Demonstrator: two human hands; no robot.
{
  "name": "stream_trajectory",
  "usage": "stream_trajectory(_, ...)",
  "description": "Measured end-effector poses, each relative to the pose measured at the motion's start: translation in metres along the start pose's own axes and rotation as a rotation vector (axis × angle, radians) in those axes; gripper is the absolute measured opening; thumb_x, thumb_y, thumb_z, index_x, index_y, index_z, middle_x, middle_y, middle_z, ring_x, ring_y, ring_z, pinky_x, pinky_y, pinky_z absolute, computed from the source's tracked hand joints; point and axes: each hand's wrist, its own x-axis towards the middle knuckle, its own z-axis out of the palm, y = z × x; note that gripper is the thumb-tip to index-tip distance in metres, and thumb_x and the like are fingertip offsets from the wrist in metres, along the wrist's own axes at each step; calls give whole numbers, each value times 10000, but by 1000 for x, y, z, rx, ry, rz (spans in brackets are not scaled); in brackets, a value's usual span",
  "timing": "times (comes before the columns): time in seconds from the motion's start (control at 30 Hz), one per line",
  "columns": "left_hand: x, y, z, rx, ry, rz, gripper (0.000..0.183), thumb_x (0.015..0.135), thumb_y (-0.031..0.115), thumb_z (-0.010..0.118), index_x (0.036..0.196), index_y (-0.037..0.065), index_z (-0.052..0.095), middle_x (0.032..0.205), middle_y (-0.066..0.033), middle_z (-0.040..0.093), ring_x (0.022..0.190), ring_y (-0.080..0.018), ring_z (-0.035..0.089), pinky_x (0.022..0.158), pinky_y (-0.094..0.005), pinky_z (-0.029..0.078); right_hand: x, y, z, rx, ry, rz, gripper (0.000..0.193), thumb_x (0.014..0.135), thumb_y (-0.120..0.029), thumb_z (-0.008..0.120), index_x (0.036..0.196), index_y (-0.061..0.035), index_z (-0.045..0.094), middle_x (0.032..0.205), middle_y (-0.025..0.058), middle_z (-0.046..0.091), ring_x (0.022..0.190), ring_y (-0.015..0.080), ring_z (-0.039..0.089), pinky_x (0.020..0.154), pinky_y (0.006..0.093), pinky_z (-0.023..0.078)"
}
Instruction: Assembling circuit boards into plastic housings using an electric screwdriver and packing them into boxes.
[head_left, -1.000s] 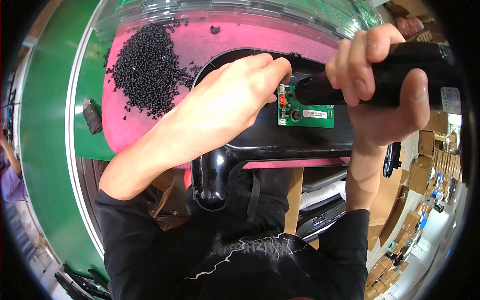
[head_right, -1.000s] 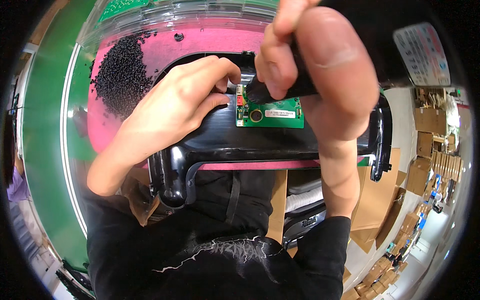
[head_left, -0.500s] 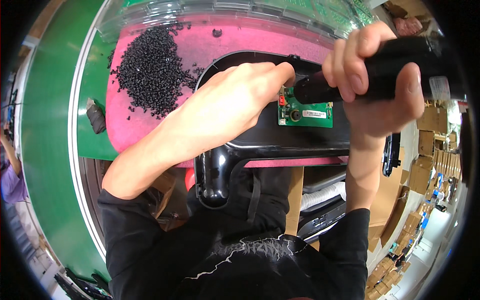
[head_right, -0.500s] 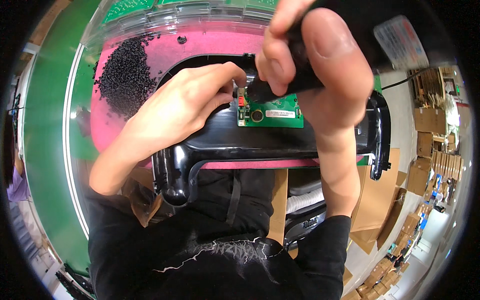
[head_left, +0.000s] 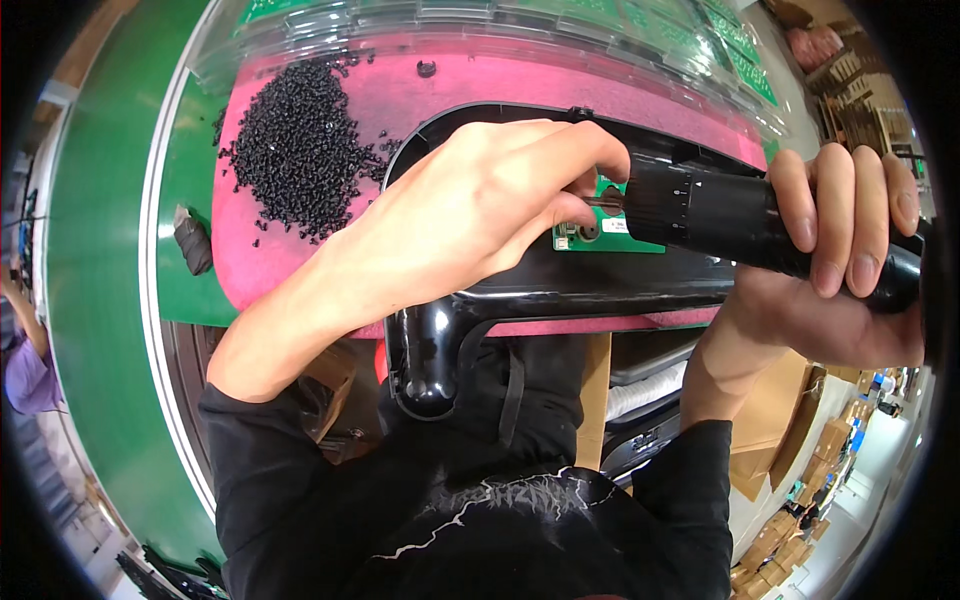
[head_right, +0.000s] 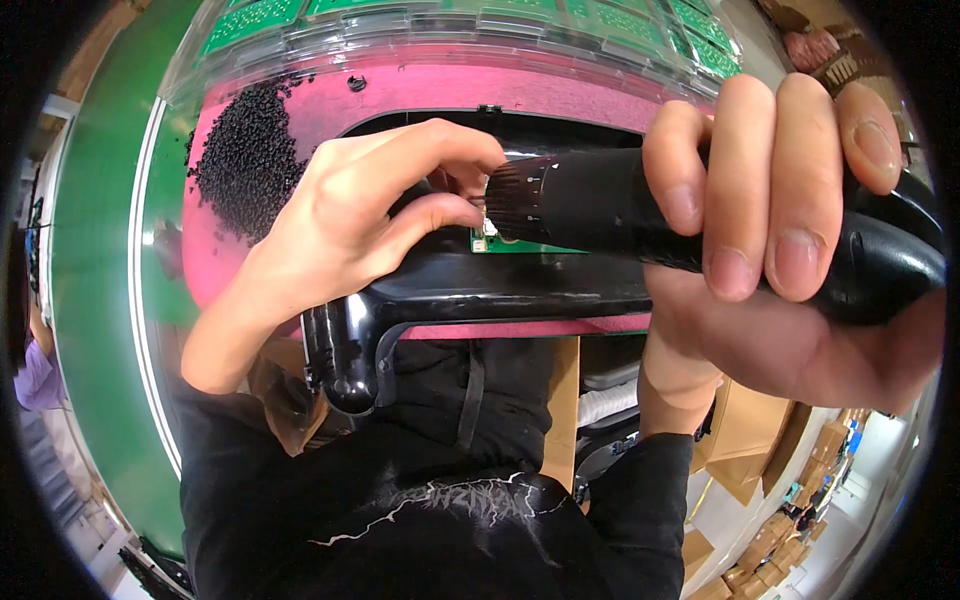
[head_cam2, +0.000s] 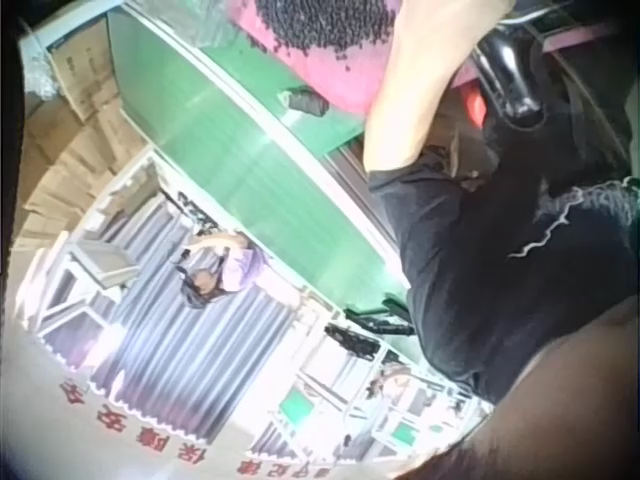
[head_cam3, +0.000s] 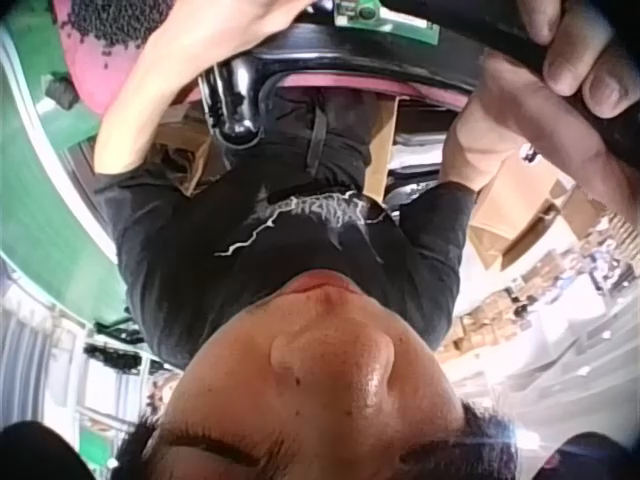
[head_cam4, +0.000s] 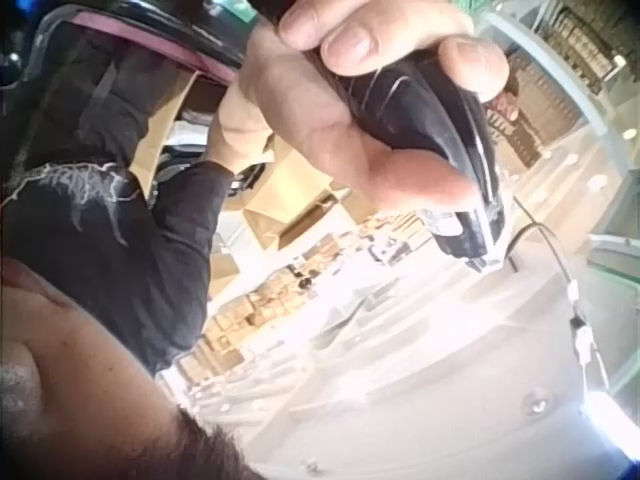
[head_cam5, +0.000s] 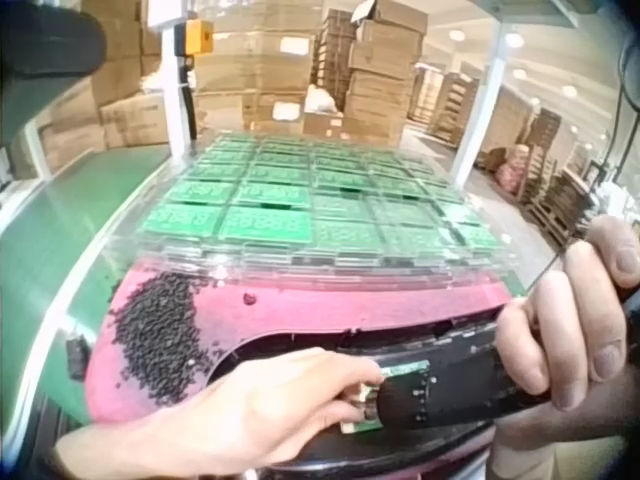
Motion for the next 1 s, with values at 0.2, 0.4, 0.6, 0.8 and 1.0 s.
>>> stream_trajectory(0.2, 1, -1, 1, 42, 33, 47, 287, 746, -47, 690, 1021, -13, 617, 818, -111, 648, 740, -243, 667, 650, -318, 528, 1, -5, -5, 9, -62, 32, 364, 714, -340, 669, 902, -95, 475, 622, -59, 510, 511, 48, 461, 594, 201, 376)
stream_trajectory(0.4, -1, -1, 3, -89, -56, -11, 264, 743, -65, 674, 998, -10, 631, 816, -107, 645, 760, -241, 648, 682, -321, 520, -2, 1, -8, -41, -191, 14, 414, 717, -395, 695, 911, -104, 474, 630, -65, 522, 520, 48, 481, 591, 203, 386)
stream_trajectory(0.6, 0, -3, -5, -128, -53, -120, 145, 722, -72, 688, 856, -32, 651, 796, -107, 649, 734, -239, 645, 658, -298, 512, -7, 4, -9, -97, -319, -11, 466, 719, -451, 722, 920, -113, 472, 638, -71, 533, 529, 47, 501, 588, 204, 397)
stream_trajectory(0.8, 0, -6, -5, 176, 99, -36, 67, 766, -40, 674, 809, -29, 625, 757, -99, 630, 690, -220, 640, 601, -299, 489, -2, 3, -6, -338, -396, 198, 514, 768, -504, 668, 1006, -91, 476, 687, -40, 537, 552, 75, 503, 578, 244, 402)
stream_trajectory(1.0, -3, 0, -3, 176, 37, -168, 145, 869, 62, 631, 785, -43, 578, 697, -155, 558, 640, -331, 581, 584, -358, 451, -15, 12, -7, -326, -306, 180, 494, 806, -507, 628, 1010, -83, 476, 692, -29, 521, 537, 79, 471, 569, 250, 389)
